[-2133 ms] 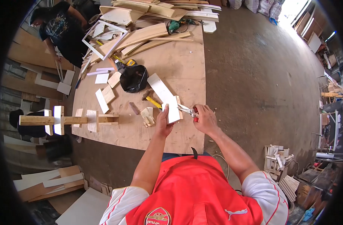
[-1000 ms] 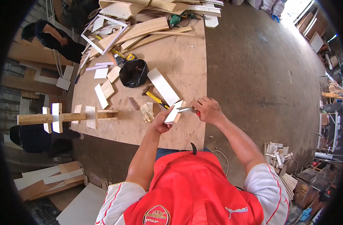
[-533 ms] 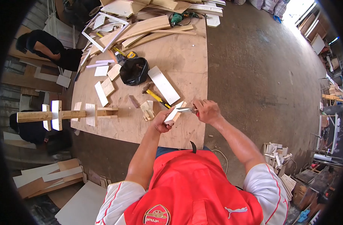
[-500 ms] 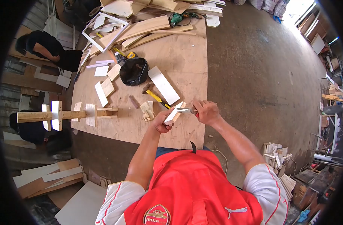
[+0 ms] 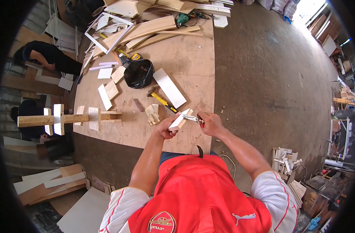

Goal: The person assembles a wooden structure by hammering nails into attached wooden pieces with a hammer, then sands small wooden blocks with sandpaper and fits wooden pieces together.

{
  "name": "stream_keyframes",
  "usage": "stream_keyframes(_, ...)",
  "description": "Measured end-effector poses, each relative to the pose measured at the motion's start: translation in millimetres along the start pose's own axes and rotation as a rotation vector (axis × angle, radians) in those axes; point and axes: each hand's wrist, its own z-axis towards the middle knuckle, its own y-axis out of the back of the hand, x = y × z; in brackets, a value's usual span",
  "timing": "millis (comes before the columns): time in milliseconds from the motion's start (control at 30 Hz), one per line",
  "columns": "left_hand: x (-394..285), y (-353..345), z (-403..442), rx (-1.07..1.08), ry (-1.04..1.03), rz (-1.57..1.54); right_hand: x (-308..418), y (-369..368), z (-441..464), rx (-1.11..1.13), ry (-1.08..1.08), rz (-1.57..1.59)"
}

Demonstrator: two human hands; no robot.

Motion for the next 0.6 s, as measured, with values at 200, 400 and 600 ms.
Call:
stream_keyframes(200, 12.2, 9.9, 19.7, 0.273, -0.01, -0.195, 2.7, -48.2, -0.3, -0.117, -0.166, 0.629)
stream_keyframes(400, 20.3, 14.9, 19.0, 0.32, -0.086, -0.364, 18.7, -16.2, 19.4, -0.17, -0.204, 0.517)
stream_keyframes(600, 14.3, 25.8, -0.8, 0.185, -0.218, -0.379, 12.7, -15.6, 24.1, -0.177, -0.211, 0.412)
